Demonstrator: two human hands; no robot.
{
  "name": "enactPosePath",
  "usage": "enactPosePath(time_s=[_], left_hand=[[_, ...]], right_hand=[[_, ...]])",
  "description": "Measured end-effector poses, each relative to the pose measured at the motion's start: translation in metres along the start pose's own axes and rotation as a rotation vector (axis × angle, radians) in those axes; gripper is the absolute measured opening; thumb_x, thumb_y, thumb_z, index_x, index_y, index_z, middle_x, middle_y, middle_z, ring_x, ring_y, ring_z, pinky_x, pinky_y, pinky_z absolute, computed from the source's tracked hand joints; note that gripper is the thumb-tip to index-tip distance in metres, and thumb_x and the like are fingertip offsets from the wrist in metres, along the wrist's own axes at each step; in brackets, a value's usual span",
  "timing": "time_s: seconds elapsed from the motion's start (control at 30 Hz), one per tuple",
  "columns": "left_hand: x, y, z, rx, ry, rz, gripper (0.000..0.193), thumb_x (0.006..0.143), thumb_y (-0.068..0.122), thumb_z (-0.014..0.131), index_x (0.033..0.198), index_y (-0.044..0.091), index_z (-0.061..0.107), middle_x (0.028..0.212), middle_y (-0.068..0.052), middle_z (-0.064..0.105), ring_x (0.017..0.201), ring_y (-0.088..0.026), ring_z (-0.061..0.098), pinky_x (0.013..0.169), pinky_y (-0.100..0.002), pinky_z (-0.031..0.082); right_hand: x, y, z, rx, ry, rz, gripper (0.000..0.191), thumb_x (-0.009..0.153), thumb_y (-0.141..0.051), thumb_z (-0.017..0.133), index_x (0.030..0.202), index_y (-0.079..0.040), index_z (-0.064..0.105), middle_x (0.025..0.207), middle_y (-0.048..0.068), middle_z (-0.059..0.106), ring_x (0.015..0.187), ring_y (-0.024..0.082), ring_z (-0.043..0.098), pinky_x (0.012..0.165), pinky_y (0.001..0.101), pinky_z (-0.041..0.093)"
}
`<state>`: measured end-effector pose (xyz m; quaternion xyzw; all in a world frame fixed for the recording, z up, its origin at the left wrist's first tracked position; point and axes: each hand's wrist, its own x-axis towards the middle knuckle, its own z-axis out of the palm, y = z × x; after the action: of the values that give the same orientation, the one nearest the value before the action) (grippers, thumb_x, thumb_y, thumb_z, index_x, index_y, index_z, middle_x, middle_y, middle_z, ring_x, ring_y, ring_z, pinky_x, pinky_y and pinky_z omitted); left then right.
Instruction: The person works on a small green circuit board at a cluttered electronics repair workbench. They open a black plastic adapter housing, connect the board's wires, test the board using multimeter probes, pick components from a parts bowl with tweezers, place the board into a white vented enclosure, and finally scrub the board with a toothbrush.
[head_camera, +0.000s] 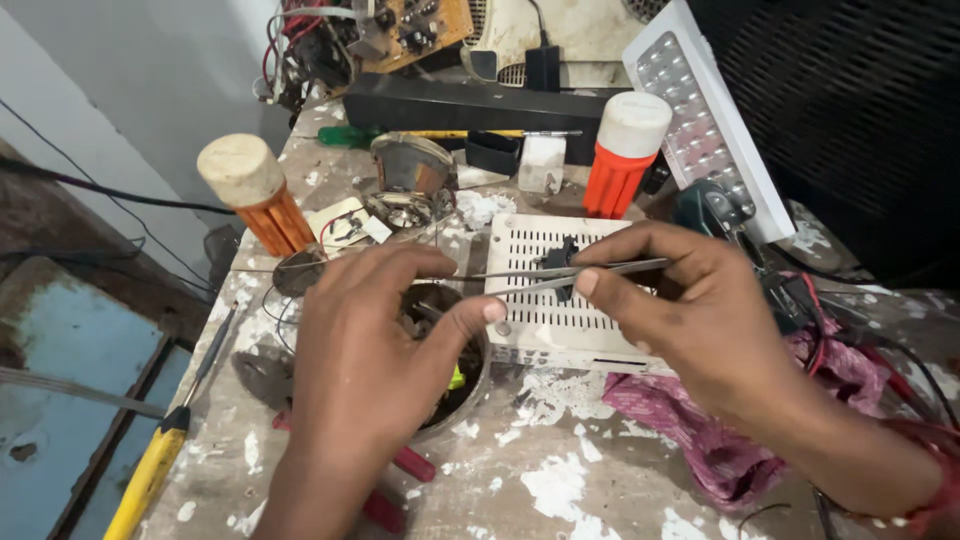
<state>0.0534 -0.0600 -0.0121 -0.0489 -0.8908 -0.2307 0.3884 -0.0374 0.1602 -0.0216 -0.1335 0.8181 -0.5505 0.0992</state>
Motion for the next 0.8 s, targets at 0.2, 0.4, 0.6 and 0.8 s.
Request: enactPosePath(time_s=[0.2,0.4,0.6,0.8], left_hand=[[-0.001,-0.004,-0.009,-0.021,-0.57,-0.204,0.105,0.056,0.062,0.094,0.137,0.006,0.06,0.134,-0.019,0.062,0.124,-0.039,0.054,0.099,-0.049,0.037],[-0.004,-0.006,-0.008,0.034,-0.698,-0.206,0.097,0.068,0.046,0.09,0.147,0.009,0.048,0.145,-0.014,0.056,0.135,-0.035,0.048,0.11,-0.045,0.036],[-0.003,-0.01,-0.006,0.026,-0.622,-0.191,0.102,0.061,0.043,0.092,0.144,0.005,0.047,0.143,-0.02,0.056,0.129,-0.037,0.049,0.104,-0.048,0.036],[-0.01,-0.016,-0.013,-0.105,-0.539,-0.163,0.093,0.076,0.056,0.084,0.146,0.003,0.051,0.135,-0.02,0.062,0.127,-0.037,0.056,0.102,-0.046,0.043]], right_hand=[[0.008,0.016,0.0,0.301,-0.07,-0.217,0.02,0.093,-0.015,0.067,0.107,-0.001,0.065,0.096,0.011,0.072,0.082,0.012,0.068,0.057,0.0264,0.056],[0.013,0.014,-0.009,0.284,-0.152,-0.282,0.017,0.096,-0.012,0.06,0.109,-0.001,0.059,0.107,0.015,0.074,0.105,0.022,0.075,0.078,0.037,0.063],[0.015,0.015,-0.025,0.089,-0.325,-0.38,0.017,0.092,-0.003,0.06,0.109,0.001,0.063,0.109,0.016,0.076,0.107,0.023,0.079,0.091,0.0355,0.061],[0.009,0.022,-0.014,-0.118,-0.421,-0.387,0.015,0.088,-0.005,0.069,0.103,-0.004,0.071,0.101,0.009,0.081,0.094,0.017,0.079,0.08,0.0304,0.06]])
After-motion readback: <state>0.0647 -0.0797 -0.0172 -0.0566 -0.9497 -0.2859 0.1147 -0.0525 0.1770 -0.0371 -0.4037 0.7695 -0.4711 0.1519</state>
